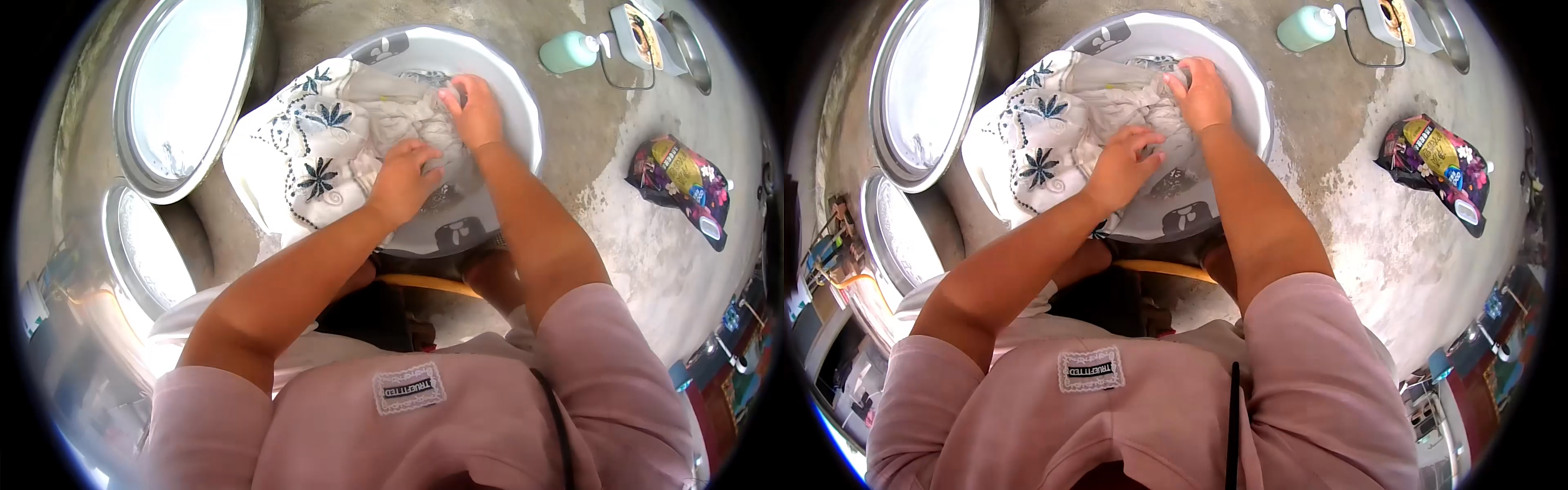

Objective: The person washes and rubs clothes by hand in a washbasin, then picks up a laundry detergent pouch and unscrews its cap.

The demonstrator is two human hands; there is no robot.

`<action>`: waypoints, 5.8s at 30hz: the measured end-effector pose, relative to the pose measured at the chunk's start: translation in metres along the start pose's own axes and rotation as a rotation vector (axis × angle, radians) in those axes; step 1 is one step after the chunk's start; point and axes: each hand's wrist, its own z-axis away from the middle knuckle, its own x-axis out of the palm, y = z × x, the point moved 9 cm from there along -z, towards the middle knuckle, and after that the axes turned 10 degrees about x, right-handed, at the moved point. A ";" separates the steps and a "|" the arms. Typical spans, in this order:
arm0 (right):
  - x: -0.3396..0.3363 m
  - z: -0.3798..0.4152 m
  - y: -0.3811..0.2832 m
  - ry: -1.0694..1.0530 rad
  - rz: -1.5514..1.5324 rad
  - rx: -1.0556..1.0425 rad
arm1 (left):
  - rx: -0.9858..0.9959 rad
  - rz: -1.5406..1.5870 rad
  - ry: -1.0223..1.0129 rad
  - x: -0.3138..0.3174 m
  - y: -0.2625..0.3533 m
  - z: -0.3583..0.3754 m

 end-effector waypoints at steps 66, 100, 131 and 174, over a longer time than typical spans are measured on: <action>0.026 0.132 -0.073 -0.294 -0.329 0.255 | -0.358 1.654 0.331 0.065 -0.083 0.011; 0.045 0.026 -0.019 -0.162 0.203 -0.014 | -0.758 1.264 0.512 0.079 -0.048 0.054; 0.052 0.047 -0.060 -0.315 0.437 0.024 | -0.527 1.592 0.366 0.049 -0.056 0.029; 0.023 0.012 0.025 -0.054 -0.296 0.352 | -0.862 1.050 0.406 0.061 -0.075 0.062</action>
